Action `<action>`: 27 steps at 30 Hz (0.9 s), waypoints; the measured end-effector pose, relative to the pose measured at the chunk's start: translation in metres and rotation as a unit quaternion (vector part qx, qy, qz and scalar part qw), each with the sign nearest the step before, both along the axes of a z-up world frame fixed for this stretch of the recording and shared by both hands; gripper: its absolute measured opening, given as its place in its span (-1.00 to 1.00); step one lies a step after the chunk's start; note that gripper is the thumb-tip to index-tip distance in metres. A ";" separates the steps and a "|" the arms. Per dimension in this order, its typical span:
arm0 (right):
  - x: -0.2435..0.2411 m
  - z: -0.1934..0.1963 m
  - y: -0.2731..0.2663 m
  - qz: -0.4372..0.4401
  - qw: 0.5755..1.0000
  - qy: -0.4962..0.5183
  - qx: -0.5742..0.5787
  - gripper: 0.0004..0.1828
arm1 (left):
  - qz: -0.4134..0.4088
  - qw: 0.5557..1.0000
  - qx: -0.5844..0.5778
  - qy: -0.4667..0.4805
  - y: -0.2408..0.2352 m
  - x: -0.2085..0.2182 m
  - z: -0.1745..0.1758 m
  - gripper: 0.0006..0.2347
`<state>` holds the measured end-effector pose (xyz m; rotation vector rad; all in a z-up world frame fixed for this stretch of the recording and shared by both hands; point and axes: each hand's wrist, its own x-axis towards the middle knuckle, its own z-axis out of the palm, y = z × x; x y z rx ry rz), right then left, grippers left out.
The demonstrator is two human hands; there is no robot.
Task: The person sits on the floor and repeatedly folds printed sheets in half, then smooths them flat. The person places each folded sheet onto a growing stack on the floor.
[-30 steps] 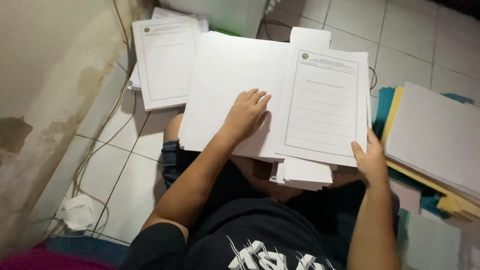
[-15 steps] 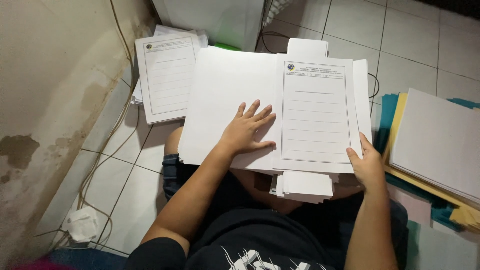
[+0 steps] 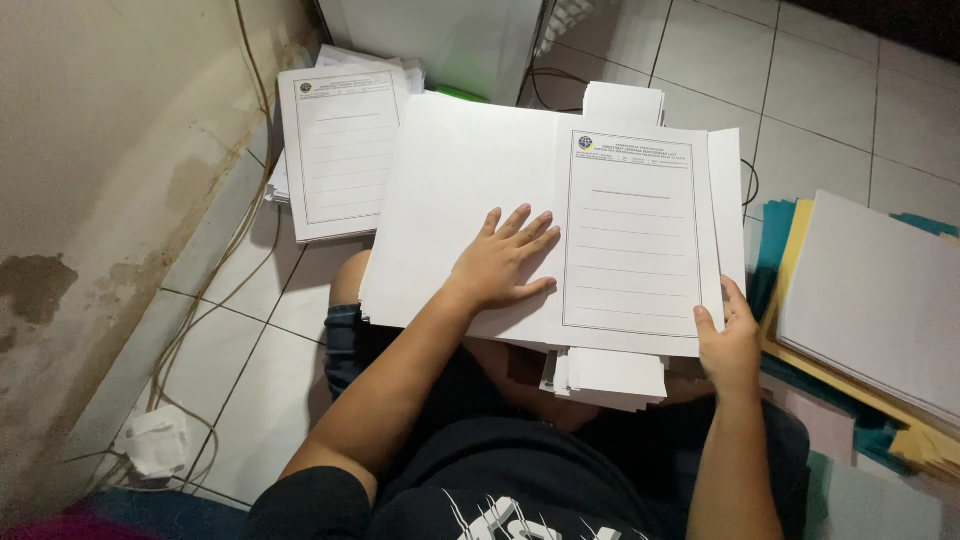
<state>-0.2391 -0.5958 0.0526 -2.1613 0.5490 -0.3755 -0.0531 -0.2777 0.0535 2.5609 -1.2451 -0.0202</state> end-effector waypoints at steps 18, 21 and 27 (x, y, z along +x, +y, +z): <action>-0.004 -0.006 -0.004 0.016 1.000 -0.014 0.010 -0.40 | 0.005 0.999 -0.037 0.004 0.003 0.001 0.000 -0.32; -0.004 -0.005 -0.006 -0.011 0.995 0.005 -0.102 -0.40 | 0.007 0.999 -0.030 0.013 0.001 0.001 0.001 -0.34; 0.001 0.064 0.029 0.068 0.982 0.145 -0.101 -0.30 | 0.021 0.999 -0.009 0.042 -0.011 0.005 -0.008 -0.29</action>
